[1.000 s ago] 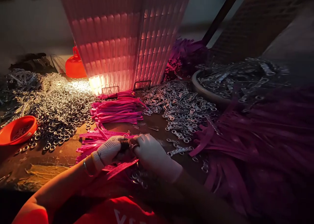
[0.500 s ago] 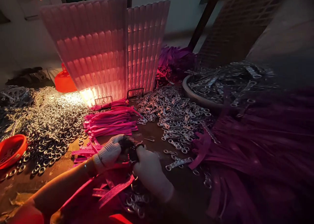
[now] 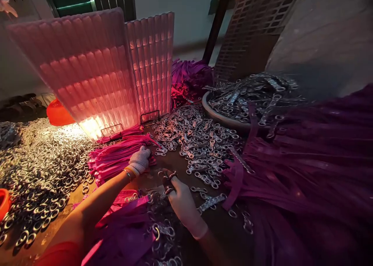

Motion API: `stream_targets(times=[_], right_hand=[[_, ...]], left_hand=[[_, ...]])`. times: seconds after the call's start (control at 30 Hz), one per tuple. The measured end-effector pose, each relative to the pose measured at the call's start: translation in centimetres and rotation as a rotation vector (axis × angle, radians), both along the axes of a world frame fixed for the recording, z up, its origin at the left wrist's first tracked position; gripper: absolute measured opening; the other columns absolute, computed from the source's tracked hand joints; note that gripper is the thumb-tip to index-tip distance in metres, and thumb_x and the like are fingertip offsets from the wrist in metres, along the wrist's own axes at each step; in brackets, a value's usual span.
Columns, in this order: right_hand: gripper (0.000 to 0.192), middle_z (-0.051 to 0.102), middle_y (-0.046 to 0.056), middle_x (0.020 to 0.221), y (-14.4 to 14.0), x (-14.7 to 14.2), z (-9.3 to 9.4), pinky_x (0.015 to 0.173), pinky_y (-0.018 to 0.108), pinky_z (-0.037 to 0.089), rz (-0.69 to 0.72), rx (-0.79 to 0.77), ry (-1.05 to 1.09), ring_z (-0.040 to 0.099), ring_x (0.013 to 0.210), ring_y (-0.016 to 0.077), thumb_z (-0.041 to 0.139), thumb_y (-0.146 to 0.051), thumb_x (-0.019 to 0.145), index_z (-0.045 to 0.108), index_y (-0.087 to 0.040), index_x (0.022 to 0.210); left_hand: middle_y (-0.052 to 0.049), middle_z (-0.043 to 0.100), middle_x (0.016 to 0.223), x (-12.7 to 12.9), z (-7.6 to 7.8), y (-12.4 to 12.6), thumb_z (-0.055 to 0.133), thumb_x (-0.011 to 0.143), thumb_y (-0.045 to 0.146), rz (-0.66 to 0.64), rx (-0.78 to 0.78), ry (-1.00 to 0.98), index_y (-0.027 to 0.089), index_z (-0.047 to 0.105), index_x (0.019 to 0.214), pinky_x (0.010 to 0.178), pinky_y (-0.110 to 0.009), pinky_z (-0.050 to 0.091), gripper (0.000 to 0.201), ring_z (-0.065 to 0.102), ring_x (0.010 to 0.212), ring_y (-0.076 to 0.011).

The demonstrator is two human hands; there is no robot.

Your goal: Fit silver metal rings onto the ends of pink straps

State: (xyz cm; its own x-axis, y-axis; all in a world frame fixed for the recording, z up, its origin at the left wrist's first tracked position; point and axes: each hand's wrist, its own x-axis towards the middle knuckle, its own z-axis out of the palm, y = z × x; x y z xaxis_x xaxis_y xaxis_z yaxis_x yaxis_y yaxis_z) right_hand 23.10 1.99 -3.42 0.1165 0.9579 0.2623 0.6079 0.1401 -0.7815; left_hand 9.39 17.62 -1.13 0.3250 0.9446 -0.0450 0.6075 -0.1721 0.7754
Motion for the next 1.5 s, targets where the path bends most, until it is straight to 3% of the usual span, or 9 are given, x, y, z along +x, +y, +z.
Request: stream_targets(times=[0.17, 0.33, 0.43, 0.57, 0.67, 0.9, 1.13, 1.37, 1.5], right_hand=[[0.040, 0.069, 0.007, 0.092, 0.6, -0.5, 2.1, 0.080, 0.029, 0.047, 0.066, 0.054, -0.109, 0.061, 0.090, 0.0212, 0.039, -0.003, 0.073, 0.065, -0.020, 0.099], [0.024, 0.068, 0.010, 0.091, 0.1, -3.0, 4.8, 0.075, 0.030, 0.040, 0.138, -0.007, -0.441, 0.059, 0.084, 0.0213, 0.046, -0.004, 0.073, 0.062, -0.017, 0.084], [0.020, 0.067, 0.013, 0.093, -0.9, -4.1, 5.6, 0.072, 0.033, 0.036, 0.182, -0.026, -0.648, 0.058, 0.083, 0.0238, 0.049, -0.006, 0.074, 0.064, -0.016, 0.083], [0.020, 0.067, 0.014, 0.094, -2.2, -4.9, 5.4, 0.071, 0.034, 0.035, 0.231, -0.040, -0.728, 0.059, 0.083, 0.0244, 0.050, -0.006, 0.077, 0.065, -0.015, 0.086], [0.023, 0.068, 0.014, 0.096, -2.9, -5.3, 5.3, 0.073, 0.034, 0.037, 0.207, -0.096, -0.710, 0.060, 0.086, 0.0242, 0.050, -0.006, 0.077, 0.066, -0.015, 0.091], [0.029, 0.072, 0.013, 0.095, -3.5, -5.5, 6.3, 0.070, 0.030, 0.038, 0.366, -0.199, -0.719, 0.065, 0.086, 0.0225, 0.050, -0.005, 0.076, 0.065, -0.013, 0.100], [0.019, 0.072, 0.014, 0.085, -3.9, -5.6, 5.2, 0.061, 0.031, 0.034, 0.474, -0.057, -0.869, 0.067, 0.078, 0.0235, 0.048, -0.008, 0.084, 0.064, -0.013, 0.093], [0.018, 0.069, 0.012, 0.075, -4.0, -5.6, 5.1, 0.056, 0.030, 0.031, 0.678, 0.017, -0.962, 0.063, 0.068, 0.0209, 0.044, -0.010, 0.090, 0.062, -0.013, 0.091], [0.014, 0.069, 0.010, 0.079, -4.1, -4.6, 4.8, 0.063, 0.031, 0.037, 0.685, -0.017, -0.879, 0.062, 0.074, 0.0210, 0.053, -0.012, 0.083, 0.065, -0.014, 0.091]], left_hand=[[0.004, 0.044, 0.054, -3.4, 2.8, -4.7, 0.049, 0.092, 0.038, -0.049, -0.165, -0.129, 0.016, 0.057, 0.086, 0.045, -0.023, 0.033, 0.024, 0.038, 0.043, -0.0097], [0.009, 0.034, 0.046, -6.5, 4.7, -10.2, 0.061, 0.084, 0.055, -0.084, -0.478, -0.445, 0.019, 0.047, 0.072, 0.038, -0.020, 0.020, 0.040, 0.025, 0.036, -0.0046], [0.007, 0.040, 0.047, -7.2, 5.1, -12.4, 0.054, 0.088, 0.042, -0.110, -0.384, -0.269, 0.018, 0.050, 0.071, 0.041, -0.021, 0.023, 0.029, 0.031, 0.038, -0.0065], [-0.002, 0.061, 0.068, -7.7, 4.7, -14.3, 0.056, 0.080, 0.019, -0.227, 0.015, 0.027, 0.016, 0.059, 0.073, 0.058, -0.025, 0.034, 0.008, 0.050, 0.061, -0.0121], [-0.004, 0.063, 0.070, -8.4, 3.9, -15.0, 0.056, 0.079, 0.017, -0.236, 0.090, 0.043, 0.014, 0.063, 0.072, 0.062, -0.027, 0.035, 0.010, 0.051, 0.065, -0.0140], [0.001, 0.053, 0.056, -10.0, 3.0, -16.0, 0.052, 0.084, 0.023, -0.093, -0.103, -0.159, 0.013, 0.063, 0.071, 0.054, -0.025, 0.031, 0.020, 0.043, 0.053, -0.0110], [-0.001, 0.057, 0.062, -9.7, 2.7, -16.6, 0.052, 0.083, 0.021, -0.177, 0.007, -0.101, 0.014, 0.059, 0.064, 0.056, -0.024, 0.030, 0.022, 0.045, 0.059, -0.0113], [-0.002, 0.067, 0.070, -13.1, 5.2, -15.8, 0.055, 0.080, 0.016, -0.383, -0.002, 0.118, 0.016, 0.070, 0.076, 0.059, -0.023, 0.037, 0.015, 0.054, 0.063, -0.0132], [-0.004, 0.070, 0.071, -16.0, 6.4, -14.8, 0.059, 0.079, 0.019, -0.247, 0.039, 0.196, 0.018, 0.073, 0.076, 0.062, -0.025, 0.041, 0.014, 0.058, 0.064, -0.0152]])
